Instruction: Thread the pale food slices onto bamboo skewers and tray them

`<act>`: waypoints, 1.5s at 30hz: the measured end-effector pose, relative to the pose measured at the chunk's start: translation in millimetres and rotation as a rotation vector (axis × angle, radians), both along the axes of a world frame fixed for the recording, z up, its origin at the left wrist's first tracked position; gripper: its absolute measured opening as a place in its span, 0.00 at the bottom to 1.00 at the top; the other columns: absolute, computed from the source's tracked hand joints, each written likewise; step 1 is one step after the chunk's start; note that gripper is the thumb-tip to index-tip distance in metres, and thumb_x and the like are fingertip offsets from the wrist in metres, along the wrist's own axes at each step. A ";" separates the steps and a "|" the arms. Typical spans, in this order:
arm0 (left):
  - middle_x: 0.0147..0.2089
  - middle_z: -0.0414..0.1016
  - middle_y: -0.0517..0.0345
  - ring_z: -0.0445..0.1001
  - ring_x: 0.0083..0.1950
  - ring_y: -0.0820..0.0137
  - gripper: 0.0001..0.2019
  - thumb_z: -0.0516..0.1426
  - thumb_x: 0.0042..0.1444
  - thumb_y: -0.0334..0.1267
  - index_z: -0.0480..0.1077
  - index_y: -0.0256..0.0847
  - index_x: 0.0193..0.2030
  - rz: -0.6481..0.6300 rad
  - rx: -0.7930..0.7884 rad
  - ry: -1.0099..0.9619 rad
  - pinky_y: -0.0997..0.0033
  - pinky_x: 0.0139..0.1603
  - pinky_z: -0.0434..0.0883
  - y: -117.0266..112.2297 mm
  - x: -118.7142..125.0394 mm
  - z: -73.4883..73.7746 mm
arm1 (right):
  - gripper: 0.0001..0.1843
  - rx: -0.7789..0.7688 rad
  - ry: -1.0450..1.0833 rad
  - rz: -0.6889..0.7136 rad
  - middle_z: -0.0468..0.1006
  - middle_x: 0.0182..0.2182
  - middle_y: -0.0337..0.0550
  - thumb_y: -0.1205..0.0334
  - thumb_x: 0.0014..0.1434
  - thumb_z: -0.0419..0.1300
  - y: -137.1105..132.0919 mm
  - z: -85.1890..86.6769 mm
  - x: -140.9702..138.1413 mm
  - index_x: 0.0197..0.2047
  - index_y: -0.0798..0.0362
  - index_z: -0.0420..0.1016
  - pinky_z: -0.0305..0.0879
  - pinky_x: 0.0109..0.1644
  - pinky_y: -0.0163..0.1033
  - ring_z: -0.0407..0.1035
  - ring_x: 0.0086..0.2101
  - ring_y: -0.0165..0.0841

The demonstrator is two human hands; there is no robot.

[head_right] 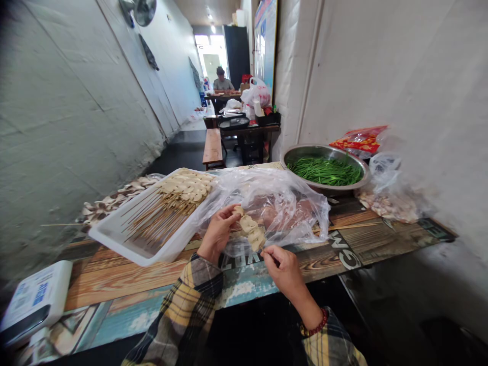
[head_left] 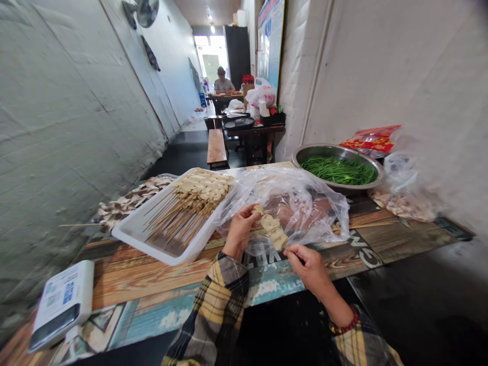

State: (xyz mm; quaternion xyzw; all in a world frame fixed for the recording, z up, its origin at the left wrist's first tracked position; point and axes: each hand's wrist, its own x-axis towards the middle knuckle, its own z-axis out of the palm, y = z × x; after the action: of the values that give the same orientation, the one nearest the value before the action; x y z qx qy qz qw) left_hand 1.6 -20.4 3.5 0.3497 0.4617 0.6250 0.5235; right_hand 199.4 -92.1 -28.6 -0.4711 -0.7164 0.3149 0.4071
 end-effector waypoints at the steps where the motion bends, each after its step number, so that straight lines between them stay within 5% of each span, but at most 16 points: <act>1: 0.25 0.72 0.64 0.64 0.23 0.80 0.15 0.67 0.37 0.35 0.76 0.36 0.35 -0.005 0.001 -0.001 0.78 0.24 0.59 0.2 0.1 -0.4 | 0.13 0.003 -0.006 0.000 0.73 0.18 0.37 0.60 0.60 0.53 0.1 -0.5 -0.2 0.31 0.55 0.76 0.60 0.26 0.31 0.65 0.19 0.28; 10: 0.26 0.74 0.60 0.69 0.25 0.76 0.13 0.68 0.38 0.42 0.73 0.36 0.27 -0.016 -0.033 -0.088 0.76 0.28 0.66 -2.6 2.4 4.1 | 0.13 0.042 -0.024 -0.019 0.78 0.22 0.40 0.61 0.60 0.53 0.9 -2.8 -2.3 0.31 0.55 0.76 0.62 0.27 0.31 0.70 0.22 0.30; 28: 0.29 0.74 0.61 0.75 0.31 0.72 0.12 0.67 0.38 0.36 0.70 0.36 0.29 0.133 0.034 -0.140 0.71 0.37 0.70 -3.9 5.3 6.0 | 0.12 0.076 -0.056 -0.019 0.82 0.26 0.41 0.62 0.59 0.54 0.9 -2.1 -3.0 0.31 0.53 0.78 0.66 0.32 0.33 0.75 0.26 0.33; 45: 0.25 0.73 0.60 0.69 0.27 0.75 0.09 0.65 0.42 0.39 0.72 0.37 0.28 0.162 0.097 0.152 0.75 0.32 0.66 -0.2 4.2 -0.8 | 0.12 0.112 -0.093 -0.046 0.82 0.26 0.41 0.62 0.60 0.53 2.1 -7.3 -3.9 0.31 0.52 0.77 0.65 0.31 0.33 0.74 0.26 0.32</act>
State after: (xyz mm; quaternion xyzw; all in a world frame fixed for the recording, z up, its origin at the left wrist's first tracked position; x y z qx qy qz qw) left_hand 5.9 -20.6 2.7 0.3825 0.4961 0.6584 0.4173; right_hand 195.5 -89.9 -35.8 -0.4781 -0.7401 0.2424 0.4061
